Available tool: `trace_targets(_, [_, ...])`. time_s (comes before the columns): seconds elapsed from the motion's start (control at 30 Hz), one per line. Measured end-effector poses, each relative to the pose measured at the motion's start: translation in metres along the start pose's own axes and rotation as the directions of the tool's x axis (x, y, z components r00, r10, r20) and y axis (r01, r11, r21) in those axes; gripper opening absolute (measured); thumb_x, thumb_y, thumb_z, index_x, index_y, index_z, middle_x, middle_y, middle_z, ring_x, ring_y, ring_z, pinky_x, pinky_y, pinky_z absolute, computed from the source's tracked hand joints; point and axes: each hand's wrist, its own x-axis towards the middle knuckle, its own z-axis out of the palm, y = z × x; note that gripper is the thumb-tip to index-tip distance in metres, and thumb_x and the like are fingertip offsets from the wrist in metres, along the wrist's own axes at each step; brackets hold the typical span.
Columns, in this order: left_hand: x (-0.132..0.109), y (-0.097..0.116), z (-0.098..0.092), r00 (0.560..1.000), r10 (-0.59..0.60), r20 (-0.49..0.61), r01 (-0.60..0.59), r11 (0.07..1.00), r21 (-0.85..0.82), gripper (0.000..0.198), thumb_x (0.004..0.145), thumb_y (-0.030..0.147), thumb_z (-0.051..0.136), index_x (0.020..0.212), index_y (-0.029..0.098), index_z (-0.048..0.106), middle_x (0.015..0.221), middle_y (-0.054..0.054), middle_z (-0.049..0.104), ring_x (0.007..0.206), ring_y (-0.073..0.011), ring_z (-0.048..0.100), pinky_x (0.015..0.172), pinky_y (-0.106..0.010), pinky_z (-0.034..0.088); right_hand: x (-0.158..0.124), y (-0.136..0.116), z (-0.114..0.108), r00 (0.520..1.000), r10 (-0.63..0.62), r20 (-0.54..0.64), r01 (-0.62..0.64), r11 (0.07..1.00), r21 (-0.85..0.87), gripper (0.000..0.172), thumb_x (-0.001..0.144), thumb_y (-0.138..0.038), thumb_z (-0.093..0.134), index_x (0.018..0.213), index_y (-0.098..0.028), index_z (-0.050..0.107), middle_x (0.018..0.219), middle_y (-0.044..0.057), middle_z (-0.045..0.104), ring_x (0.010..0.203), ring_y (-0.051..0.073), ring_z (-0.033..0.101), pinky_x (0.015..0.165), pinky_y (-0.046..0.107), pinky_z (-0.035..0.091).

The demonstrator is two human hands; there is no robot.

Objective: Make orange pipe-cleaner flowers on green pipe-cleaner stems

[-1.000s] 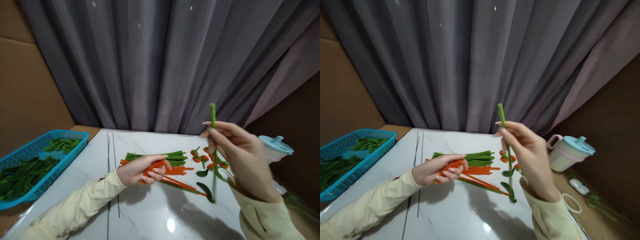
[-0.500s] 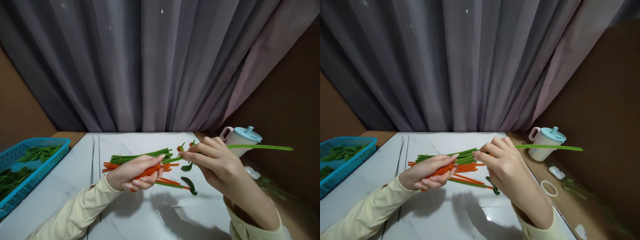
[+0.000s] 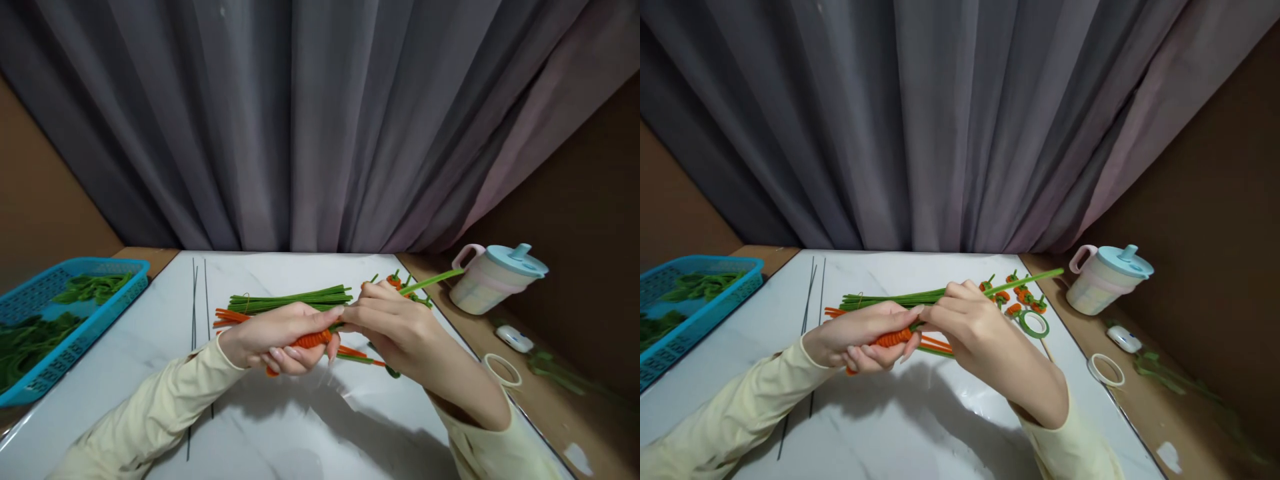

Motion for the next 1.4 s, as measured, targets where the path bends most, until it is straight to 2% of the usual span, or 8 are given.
trace_targets(0.1, [-0.003, 0.001, -0.001, 1.000, 0.019, -0.022, -0.019, 1.000, -0.014, 0.046, 0.084, 0.058, 0.045, 0.070, 0.014, 0.054, 0.038, 0.010, 0.025, 0.026, -0.0020, 0.012, 0.021, -0.011, 0.009, -0.001, 0.005, -0.007, 0.998, 0.070, -0.001, -0.070, 0.998, -0.002, 0.017, 0.091, -0.013, 0.044, 0.101, -0.015, 0.057, 0.074, 0.004, 0.057, 0.068, 0.014, 0.050, 0.061, 0.025, 0.041])
trace_targets(0.23, [-0.006, 0.003, 0.003, 0.999, -0.026, -0.031, 0.025, 0.999, -0.022, 0.044, 0.082, 0.058, 0.048, 0.070, 0.016, 0.051, 0.038, 0.010, 0.026, 0.026, -0.0016, 0.013, 0.022, -0.010, 0.009, -0.002, 0.009, -0.020, 0.999, 0.047, 0.002, -0.047, 0.999, 0.009, 0.019, 0.091, -0.009, 0.041, 0.088, -0.017, 0.059, 0.071, 0.005, 0.060, 0.068, 0.015, 0.052, 0.061, 0.026, 0.043])
trace_targets(0.43, [-0.002, -0.001, 0.003, 0.999, -0.032, 0.014, 0.032, 0.999, -0.022, 0.043, 0.082, 0.058, 0.047, 0.071, 0.016, 0.050, 0.040, 0.010, 0.027, 0.028, -0.0017, 0.013, 0.022, -0.011, 0.008, 0.004, 0.003, -0.003, 0.999, -0.018, 0.037, 0.015, 0.996, 0.086, 0.025, 0.089, -0.002, 0.039, 0.082, -0.015, 0.059, 0.066, 0.004, 0.058, 0.064, 0.014, 0.047, 0.061, 0.028, 0.041])
trace_targets(0.63, [0.002, -0.004, -0.004, 0.995, 0.084, 0.046, -0.080, 0.993, -0.090, 0.051, 0.088, 0.059, 0.032, 0.087, 0.014, 0.054, 0.053, 0.002, 0.045, 0.037, -0.0074, 0.041, 0.030, -0.016, 0.033, 0.001, 0.016, -0.008, 0.999, 0.032, 0.013, -0.033, 0.996, 0.080, 0.023, 0.089, -0.004, 0.041, 0.084, -0.015, 0.060, 0.068, 0.005, 0.058, 0.066, 0.015, 0.049, 0.060, 0.027, 0.040])
trace_targets(0.83, [-0.003, 0.002, 0.000, 0.997, -0.067, 0.024, 0.067, 0.998, 0.009, 0.045, 0.083, 0.060, 0.043, 0.071, 0.017, 0.045, 0.047, 0.009, 0.021, 0.037, -0.0026, 0.009, 0.031, -0.013, 0.006, 0.000, 0.015, -0.017, 0.999, 0.021, 0.035, -0.024, 0.997, 0.074, 0.022, 0.089, -0.005, 0.042, 0.085, -0.016, 0.060, 0.068, 0.004, 0.060, 0.066, 0.015, 0.050, 0.061, 0.027, 0.042])
trace_targets(0.97, [-0.004, 0.003, 0.000, 0.993, -0.117, 0.035, 0.116, 0.993, 0.026, 0.045, 0.083, 0.061, 0.041, 0.070, 0.018, 0.042, 0.048, 0.009, 0.021, 0.037, -0.0026, 0.008, 0.031, -0.013, 0.005, 0.001, 0.012, -0.017, 0.999, 0.014, 0.040, -0.018, 0.996, 0.089, 0.023, 0.088, -0.002, 0.042, 0.082, -0.015, 0.061, 0.067, 0.004, 0.060, 0.064, 0.014, 0.050, 0.060, 0.026, 0.042])
trace_targets(1.17, [-0.003, 0.000, -0.001, 0.998, 0.067, 0.003, -0.067, 0.996, 0.062, 0.040, 0.087, 0.054, 0.041, 0.078, 0.016, 0.050, 0.047, 0.007, 0.029, 0.038, -0.0064, 0.034, 0.036, -0.016, 0.033, -0.003, 0.019, -0.020, 0.993, 0.068, 0.092, -0.078, 0.992, 0.101, 0.021, 0.086, -0.004, 0.045, 0.082, -0.016, 0.061, 0.066, 0.003, 0.060, 0.063, 0.014, 0.051, 0.057, 0.024, 0.041])
trace_targets(1.4, [-0.005, 0.002, 0.001, 0.998, -0.046, -0.032, 0.048, 0.998, 0.047, 0.045, 0.082, 0.061, 0.046, 0.075, 0.017, 0.048, 0.047, 0.009, 0.022, 0.038, -0.0029, 0.014, 0.033, -0.013, 0.011, 0.001, 0.013, -0.010, 0.987, 0.121, 0.102, -0.137, 0.977, 0.162, 0.022, 0.084, -0.003, 0.046, 0.077, -0.016, 0.062, 0.065, 0.001, 0.062, 0.060, 0.010, 0.056, 0.057, 0.020, 0.041])
